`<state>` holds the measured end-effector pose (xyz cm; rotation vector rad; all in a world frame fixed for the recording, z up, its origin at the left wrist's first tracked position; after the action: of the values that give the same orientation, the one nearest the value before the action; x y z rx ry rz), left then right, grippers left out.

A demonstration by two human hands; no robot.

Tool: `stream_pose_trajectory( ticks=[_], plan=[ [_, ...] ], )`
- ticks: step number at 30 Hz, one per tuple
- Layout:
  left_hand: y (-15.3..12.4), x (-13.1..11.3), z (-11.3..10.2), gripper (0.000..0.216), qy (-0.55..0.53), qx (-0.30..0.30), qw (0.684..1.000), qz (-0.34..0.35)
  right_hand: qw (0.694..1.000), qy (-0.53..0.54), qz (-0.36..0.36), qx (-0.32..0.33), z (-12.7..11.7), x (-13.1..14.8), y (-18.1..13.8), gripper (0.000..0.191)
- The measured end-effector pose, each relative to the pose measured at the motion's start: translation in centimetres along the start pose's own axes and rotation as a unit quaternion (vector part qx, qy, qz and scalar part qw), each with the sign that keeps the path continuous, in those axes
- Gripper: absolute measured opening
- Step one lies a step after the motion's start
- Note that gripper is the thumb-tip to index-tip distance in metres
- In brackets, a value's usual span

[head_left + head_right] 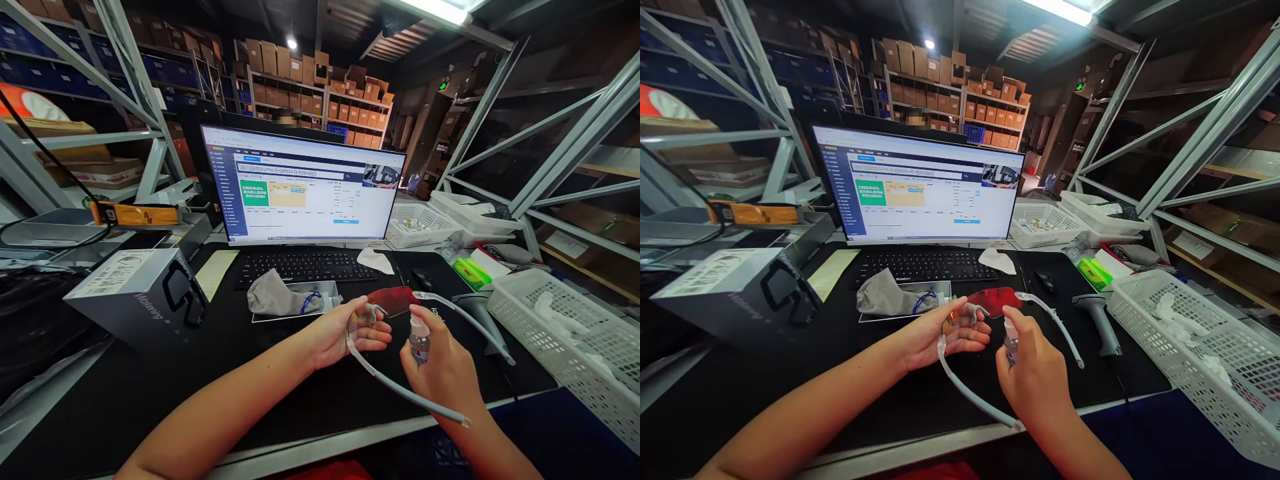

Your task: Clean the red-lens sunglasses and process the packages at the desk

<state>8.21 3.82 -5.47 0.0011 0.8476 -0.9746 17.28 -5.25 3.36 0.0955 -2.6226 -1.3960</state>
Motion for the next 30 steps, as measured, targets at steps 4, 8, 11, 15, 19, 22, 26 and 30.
stream_pose_trajectory(
  ticks=[4, 8, 11, 15, 19, 22, 26, 30],
  plan=[
    [0.0, 0.0, -0.4, 0.039, 0.019, -0.049, 0.999, 0.001, 0.994, 0.075, 0.01, 0.072, 1.5, 0.6, -0.9, 0.072],
    [-0.2, -1.5, -1.1, 0.032, 0.039, -0.084, 0.994, 0.056, 0.954, 0.184, 0.095, 0.215, 3.0, -1.0, -3.7, 0.078],
    [-0.6, -3.5, -1.8, 0.029, 0.052, -0.105, 0.987, 0.106, 0.943, 0.184, 0.19, 0.204, 2.6, -6.3, -4.9, 0.075],
    [-1.4, -6.3, -2.4, 0.027, 0.078, -0.146, 0.971, 0.172, 0.941, 0.17, 0.272, 0.108, 2.6, -15.9, -2.1, 0.084],
    [-1.8, -7.6, -3.0, 0.027, 0.115, -0.18, 0.952, 0.219, 0.948, -0.013, 0.302, 0.094, 5.5, -25.5, 4.5, 0.088],
    [-1.7, -7.7, -3.3, 0.032, 0.146, -0.187, 0.941, 0.243, 0.929, -0.066, 0.354, 0.085, 8.3, -31.3, 8.5, 0.085],
    [-1.3, -7.7, -4.0, 0.039, 0.171, -0.206, 0.93, 0.251, 0.905, -0.076, 0.411, 0.078, 11.5, -36.1, 10.0, 0.054],
    [-1.1, -8.0, -4.5, 0.047, 0.186, -0.225, 0.924, 0.247, 0.898, -0.026, 0.428, 0.1, 14.2, -38.1, 9.6, 0.041]
  ],
)
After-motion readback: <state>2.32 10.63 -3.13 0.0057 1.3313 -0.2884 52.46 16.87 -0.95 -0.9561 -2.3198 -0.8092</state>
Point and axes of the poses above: each hand's wrist, its own y-axis towards the middle knuckle, its own z-axis out of the palm, x = y × z, the point moved 10 cm from there along y, towards the middle knuckle, and after that the axes turned 11 degrees about -x, right-handed, at the moved point
